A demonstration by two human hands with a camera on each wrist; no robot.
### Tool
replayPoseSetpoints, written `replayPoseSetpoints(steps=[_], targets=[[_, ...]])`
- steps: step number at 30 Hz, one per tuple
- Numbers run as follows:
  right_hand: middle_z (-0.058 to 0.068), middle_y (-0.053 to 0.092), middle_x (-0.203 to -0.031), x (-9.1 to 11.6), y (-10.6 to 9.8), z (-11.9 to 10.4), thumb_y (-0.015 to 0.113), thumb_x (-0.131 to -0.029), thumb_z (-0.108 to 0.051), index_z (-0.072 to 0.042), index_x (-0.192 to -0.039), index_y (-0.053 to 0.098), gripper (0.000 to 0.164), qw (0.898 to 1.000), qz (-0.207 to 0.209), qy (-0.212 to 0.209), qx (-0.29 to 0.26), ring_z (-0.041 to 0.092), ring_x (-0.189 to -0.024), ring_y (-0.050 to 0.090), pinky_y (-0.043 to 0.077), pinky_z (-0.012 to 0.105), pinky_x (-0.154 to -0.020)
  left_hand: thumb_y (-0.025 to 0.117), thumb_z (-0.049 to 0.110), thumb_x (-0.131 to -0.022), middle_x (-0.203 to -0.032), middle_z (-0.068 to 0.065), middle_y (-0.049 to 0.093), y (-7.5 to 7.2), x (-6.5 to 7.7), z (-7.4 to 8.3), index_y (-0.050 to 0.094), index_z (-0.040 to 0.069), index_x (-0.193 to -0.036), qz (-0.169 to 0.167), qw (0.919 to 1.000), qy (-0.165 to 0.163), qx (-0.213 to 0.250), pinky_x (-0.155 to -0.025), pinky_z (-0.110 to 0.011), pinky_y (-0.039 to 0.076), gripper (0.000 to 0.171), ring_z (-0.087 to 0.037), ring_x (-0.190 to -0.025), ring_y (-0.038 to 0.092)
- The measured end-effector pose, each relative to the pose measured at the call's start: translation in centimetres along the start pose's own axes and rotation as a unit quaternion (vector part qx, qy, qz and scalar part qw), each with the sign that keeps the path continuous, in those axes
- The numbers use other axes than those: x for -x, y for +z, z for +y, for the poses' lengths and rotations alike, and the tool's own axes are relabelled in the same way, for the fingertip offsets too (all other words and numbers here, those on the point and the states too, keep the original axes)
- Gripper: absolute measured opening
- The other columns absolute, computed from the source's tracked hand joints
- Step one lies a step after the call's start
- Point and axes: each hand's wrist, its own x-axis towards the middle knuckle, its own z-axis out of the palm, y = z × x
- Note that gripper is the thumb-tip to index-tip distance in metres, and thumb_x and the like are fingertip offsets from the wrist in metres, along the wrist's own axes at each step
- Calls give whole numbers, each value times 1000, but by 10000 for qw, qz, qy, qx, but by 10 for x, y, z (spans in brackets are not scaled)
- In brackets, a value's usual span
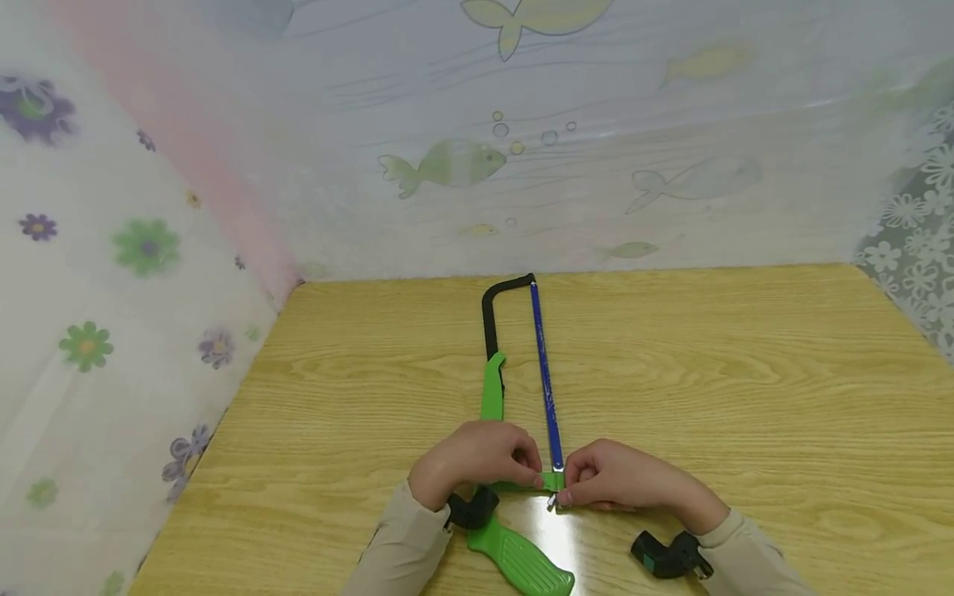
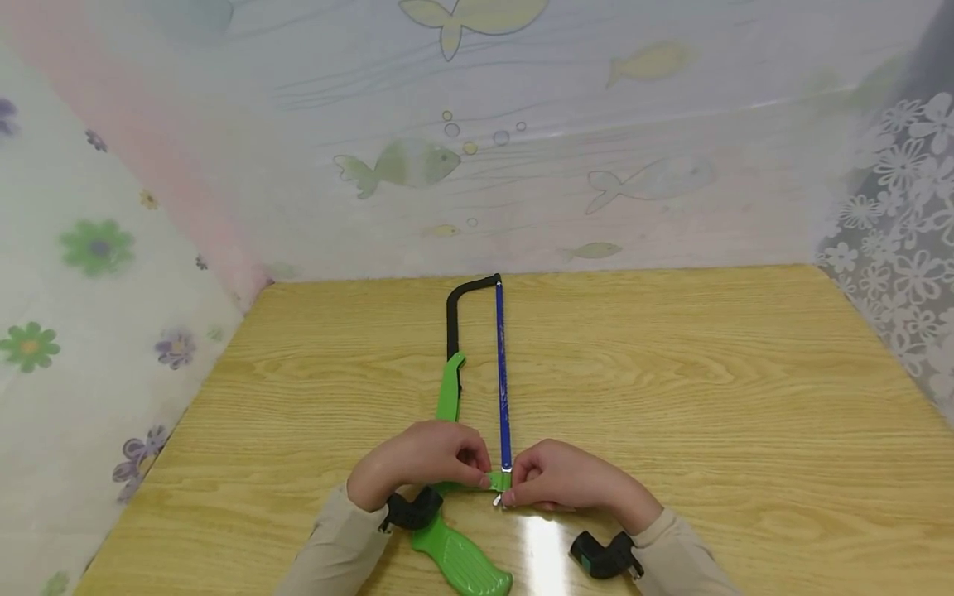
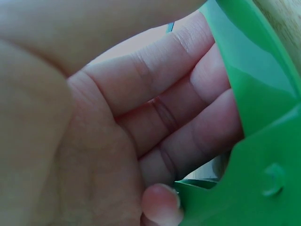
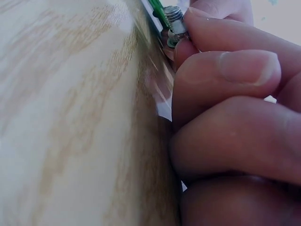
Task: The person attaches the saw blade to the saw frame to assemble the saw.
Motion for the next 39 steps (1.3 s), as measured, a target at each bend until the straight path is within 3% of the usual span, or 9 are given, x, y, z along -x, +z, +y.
replayPoseSetpoints(steps=[27,39], targets=[[-6,38,-45,1,0,0,59,-84,-34,-11,-75,66,25,9999,-3,51,87,4,-35,27,24,20,-36,66,41,-76,-70,21,54,1,0,0,64,32,-76,50,10000,17,-73,-59,-20,39,10,2,-63,50],[-6,37,-43,0,2,-1,58,-84,-38,-10,-66,60,33,9995,69,117,296,5,-35,27,23,21,-36,66,42,-76,-71,21,54,1,0,0,64,32,-76,28,10000,-6,-50,-59,-20,40,10,2,-64,50]])
